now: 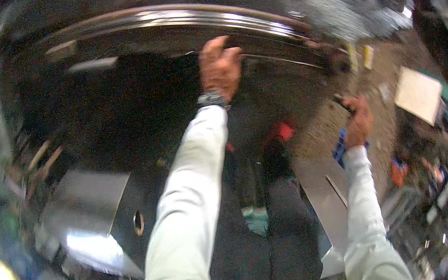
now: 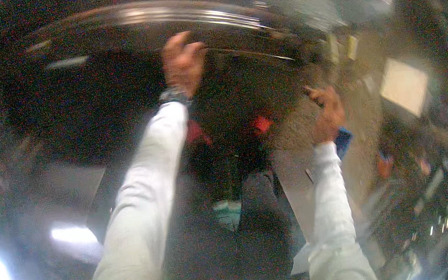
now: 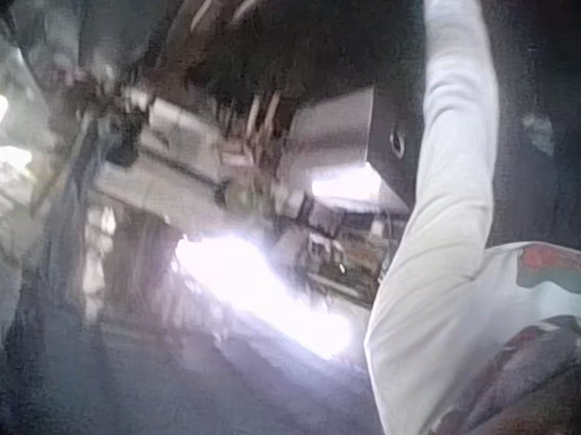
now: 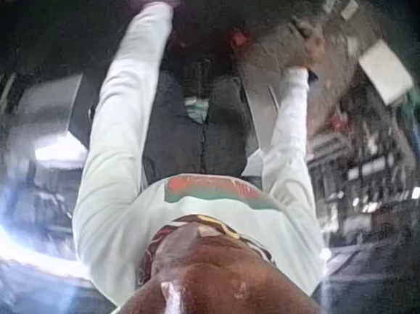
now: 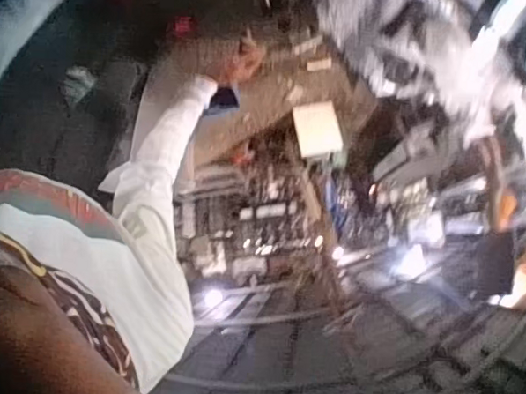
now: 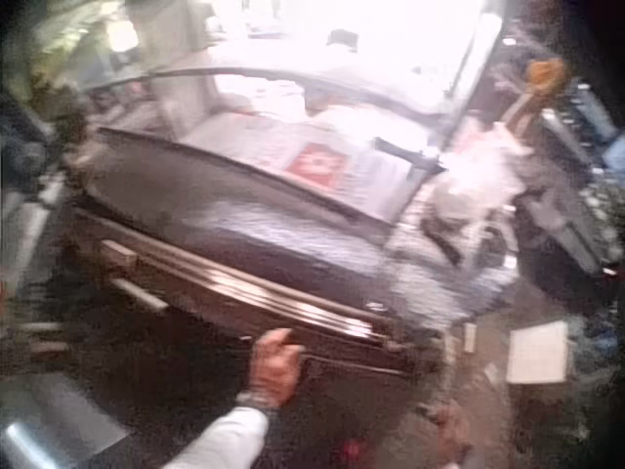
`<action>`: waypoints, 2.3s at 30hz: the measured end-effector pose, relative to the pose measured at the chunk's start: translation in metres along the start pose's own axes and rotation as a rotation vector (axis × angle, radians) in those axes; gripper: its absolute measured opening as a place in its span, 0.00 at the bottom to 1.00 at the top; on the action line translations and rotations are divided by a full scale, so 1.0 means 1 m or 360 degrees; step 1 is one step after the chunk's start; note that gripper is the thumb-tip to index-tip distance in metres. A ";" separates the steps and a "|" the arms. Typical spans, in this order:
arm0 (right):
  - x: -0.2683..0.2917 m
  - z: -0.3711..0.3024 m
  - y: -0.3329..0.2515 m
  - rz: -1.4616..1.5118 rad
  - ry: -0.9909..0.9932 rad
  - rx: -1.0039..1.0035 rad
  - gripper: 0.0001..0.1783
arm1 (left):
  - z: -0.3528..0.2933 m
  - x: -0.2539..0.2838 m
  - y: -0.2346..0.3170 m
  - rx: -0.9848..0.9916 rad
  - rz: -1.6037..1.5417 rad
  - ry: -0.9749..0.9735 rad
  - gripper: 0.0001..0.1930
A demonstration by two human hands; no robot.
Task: The person repeatedly bends a thin metal rod into a curved shape using a metal bending jig. They place the rod into the jig, apply pressure to bend it, and then remove it to inspect the curvature before repeating the process.
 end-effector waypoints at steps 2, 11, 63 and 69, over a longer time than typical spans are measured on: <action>0.004 0.023 0.022 0.0345 0.0356 -0.0333 0.29 | 0.002 0.002 -0.005 -0.0019 0.0014 -0.0083 0.09; 0.051 0.186 0.035 0.0808 0.0355 -0.0238 0.37 | -0.009 0.004 0.019 -0.0078 0.0247 -0.0376 0.17; 0.476 0.065 -0.064 0.1754 0.0759 -0.0316 0.36 | 0.013 -0.092 0.505 -0.0060 -0.1092 -0.1841 0.17; 0.414 0.008 -0.140 0.1661 0.0720 -0.0459 0.39 | 0.012 0.053 0.503 0.0038 -0.0802 -0.1705 0.16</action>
Point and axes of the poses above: each hand's wrist, its own z-axis towards the middle knuckle, its own x-axis out of the back of the hand, y = z × x, the point moved 2 cm from there along z, towards the middle knuckle, and after that the axes turned 12 degrees about -z, right-handed, at the moved point
